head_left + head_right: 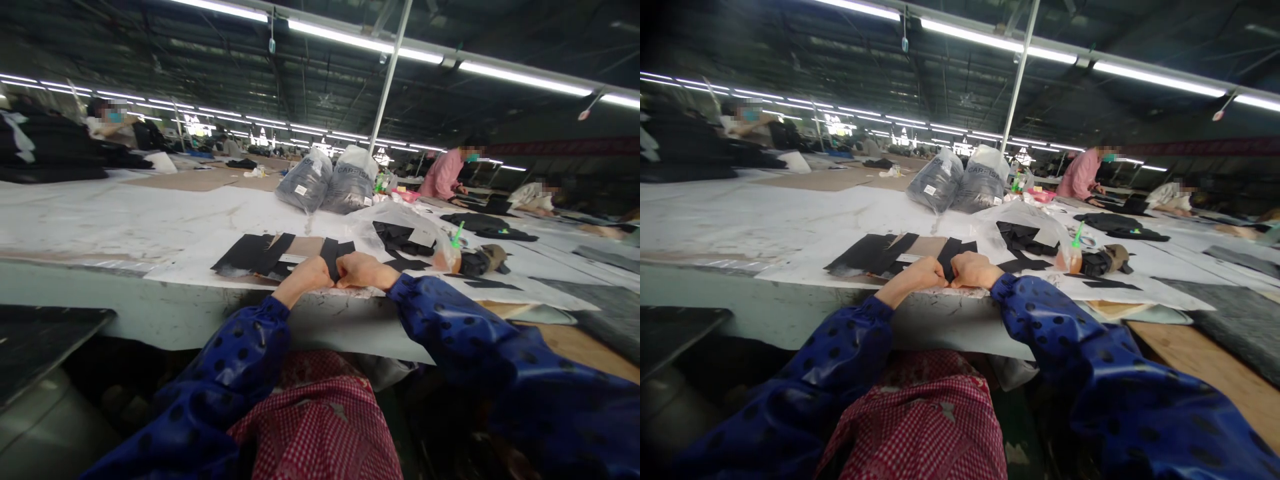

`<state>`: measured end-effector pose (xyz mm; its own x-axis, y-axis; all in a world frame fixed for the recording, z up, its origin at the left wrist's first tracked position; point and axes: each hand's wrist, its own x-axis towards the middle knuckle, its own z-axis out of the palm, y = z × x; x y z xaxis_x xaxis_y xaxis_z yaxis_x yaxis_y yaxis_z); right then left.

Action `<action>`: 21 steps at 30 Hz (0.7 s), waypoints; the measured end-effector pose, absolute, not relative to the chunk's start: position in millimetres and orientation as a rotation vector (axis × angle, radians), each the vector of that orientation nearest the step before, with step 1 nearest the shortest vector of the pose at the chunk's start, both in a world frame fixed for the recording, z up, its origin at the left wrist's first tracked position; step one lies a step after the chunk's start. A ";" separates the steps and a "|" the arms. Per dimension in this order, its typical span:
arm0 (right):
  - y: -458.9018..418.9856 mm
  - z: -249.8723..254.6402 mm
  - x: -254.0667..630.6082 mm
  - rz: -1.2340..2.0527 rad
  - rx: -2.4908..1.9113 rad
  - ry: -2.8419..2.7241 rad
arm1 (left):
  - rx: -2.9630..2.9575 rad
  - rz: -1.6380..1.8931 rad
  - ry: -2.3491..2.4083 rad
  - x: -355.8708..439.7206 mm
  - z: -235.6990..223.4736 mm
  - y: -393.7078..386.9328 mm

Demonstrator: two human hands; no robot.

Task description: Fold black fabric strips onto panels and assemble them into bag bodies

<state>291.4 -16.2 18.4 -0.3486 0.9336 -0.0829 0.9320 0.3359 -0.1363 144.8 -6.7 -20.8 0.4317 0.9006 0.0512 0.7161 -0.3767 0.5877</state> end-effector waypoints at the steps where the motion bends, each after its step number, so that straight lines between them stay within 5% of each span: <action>1: -15.9 17.4 289.9 0.331 -1.743 -2.580 | 2.205 0.515 1.334 143.7 -20.3 -7.2; 8: -6.8 6.1 302.9 1.288 -1.532 -2.330 | 2.126 0.644 0.988 108.1 -29.0 0.0; 12: -4.8 4.0 305.8 1.312 -1.516 -2.304 | 1.986 0.829 0.724 94.0 -43.9 -3.2; 21: 3.6 -5.6 305.3 1.229 -1.555 -2.312 | 2.203 0.897 1.056 107.9 -42.8 -15.0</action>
